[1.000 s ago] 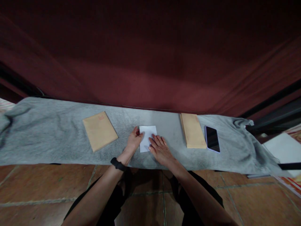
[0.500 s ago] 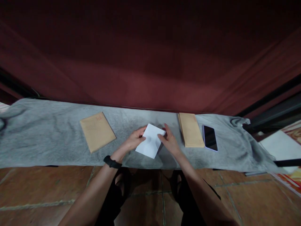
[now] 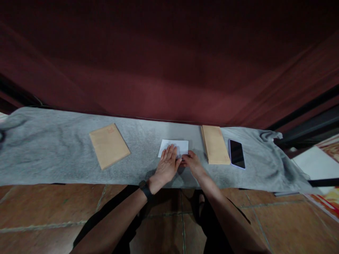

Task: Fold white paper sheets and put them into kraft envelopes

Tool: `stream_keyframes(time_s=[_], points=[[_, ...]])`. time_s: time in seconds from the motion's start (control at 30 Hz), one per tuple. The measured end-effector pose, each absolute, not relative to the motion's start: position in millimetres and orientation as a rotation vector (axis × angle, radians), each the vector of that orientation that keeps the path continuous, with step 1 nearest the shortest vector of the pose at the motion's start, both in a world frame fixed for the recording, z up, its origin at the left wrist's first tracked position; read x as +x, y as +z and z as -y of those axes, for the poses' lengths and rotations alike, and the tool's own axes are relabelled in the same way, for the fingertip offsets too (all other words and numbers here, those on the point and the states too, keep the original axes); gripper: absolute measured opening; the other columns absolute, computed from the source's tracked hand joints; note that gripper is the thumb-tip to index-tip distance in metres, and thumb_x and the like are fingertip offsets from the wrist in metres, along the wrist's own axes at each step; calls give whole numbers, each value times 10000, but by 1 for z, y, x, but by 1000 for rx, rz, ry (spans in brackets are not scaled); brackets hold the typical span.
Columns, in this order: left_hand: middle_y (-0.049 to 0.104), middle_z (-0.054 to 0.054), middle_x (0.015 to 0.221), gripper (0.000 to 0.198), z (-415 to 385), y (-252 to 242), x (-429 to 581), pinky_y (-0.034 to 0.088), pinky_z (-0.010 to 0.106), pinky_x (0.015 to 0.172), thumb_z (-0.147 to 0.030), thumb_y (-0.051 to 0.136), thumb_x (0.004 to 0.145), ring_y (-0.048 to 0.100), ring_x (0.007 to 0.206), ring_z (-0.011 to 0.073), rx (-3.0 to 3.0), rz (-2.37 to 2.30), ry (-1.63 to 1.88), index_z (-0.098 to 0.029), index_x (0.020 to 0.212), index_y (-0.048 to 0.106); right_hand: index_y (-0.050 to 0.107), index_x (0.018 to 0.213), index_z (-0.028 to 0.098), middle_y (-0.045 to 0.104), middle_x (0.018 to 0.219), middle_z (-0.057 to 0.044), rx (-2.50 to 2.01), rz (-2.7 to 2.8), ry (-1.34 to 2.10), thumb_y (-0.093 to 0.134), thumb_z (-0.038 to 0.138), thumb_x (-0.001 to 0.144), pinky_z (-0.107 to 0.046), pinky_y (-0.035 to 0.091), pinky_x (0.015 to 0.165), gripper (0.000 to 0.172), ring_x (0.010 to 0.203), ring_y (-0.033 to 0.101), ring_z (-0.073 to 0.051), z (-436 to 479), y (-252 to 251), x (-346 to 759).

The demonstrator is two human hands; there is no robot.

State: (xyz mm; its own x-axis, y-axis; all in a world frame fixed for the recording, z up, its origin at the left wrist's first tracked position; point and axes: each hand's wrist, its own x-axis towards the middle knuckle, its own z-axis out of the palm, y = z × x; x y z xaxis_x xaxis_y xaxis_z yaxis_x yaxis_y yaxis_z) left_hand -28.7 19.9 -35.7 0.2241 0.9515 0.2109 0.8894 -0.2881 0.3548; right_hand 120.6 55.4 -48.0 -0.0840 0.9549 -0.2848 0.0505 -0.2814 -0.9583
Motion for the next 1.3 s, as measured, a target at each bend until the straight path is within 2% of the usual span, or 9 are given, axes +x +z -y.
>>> stream_keyframes(time_s=[0.1,0.17,0.23,0.33,0.53,0.67,0.97,1.13,1.3], points=[[321,214,1617,607,-12,-48,-24,264,491,1238,-385,370,1021,234,1533,287,2344,-1829,468,-55,1530,340,624,1138,209,703,742,-26,-1591,1408,1243,552,347,836,-338,566,528,340,537,640,-192,-57,-50,129],[327,214,1613,616,-10,-53,-21,248,494,1245,-384,390,1011,233,1531,291,2359,-1857,452,-46,1525,350,589,1255,192,721,826,-43,-1676,1566,1027,530,306,867,-356,588,618,409,621,671,-204,-58,-49,136],[325,212,1614,617,-10,-55,-19,242,492,1249,-371,384,1008,225,1533,290,2371,-1874,478,-38,1526,345,543,1350,166,727,1034,-110,-1730,1697,741,510,292,905,-418,588,816,463,869,709,-255,-58,-45,141],[310,213,1620,604,-15,-58,-16,252,497,1246,-323,349,1006,209,1538,283,2366,-1857,555,-32,1535,325,489,1443,133,603,1360,-191,-1667,1854,451,418,353,997,-489,462,1079,503,1266,569,-308,-57,-39,135],[383,222,1584,584,-39,-66,-22,219,510,1251,-187,356,944,254,1523,299,2326,-1669,550,-27,1505,382,339,1570,166,361,1623,-88,-1373,2120,740,170,431,1068,-397,273,1248,592,1513,298,-176,-53,-47,92],[314,211,1620,589,-46,-66,-34,203,494,1257,-202,320,963,192,1542,282,2315,-1695,544,-26,1525,346,282,1588,140,280,1650,-103,-1505,2191,659,124,408,1070,-457,205,1265,604,1546,204,-189,-55,-55,87],[291,203,1628,617,-42,-56,-67,171,458,1265,-295,287,999,189,1547,261,2274,-1948,478,3,1539,317,271,1579,58,265,1631,-197,-1610,2275,228,334,455,1053,-529,192,1239,662,1532,245,-294,-52,-66,110],[338,172,1616,612,-38,-53,-77,175,458,1261,-312,315,995,256,1528,262,2185,-2054,428,-64,1554,330,279,1573,42,278,1627,-205,-1658,2257,169,341,446,1053,-528,202,1231,661,1523,264,-307,-49,-66,125],[333,179,1619,608,-39,-46,-66,188,476,1259,-292,325,990,231,1536,272,2150,-2132,566,-62,1552,329,368,1539,49,341,1604,-206,-1739,2134,160,274,420,1066,-574,172,1226,608,1514,280,-328,-51,-60,131]])
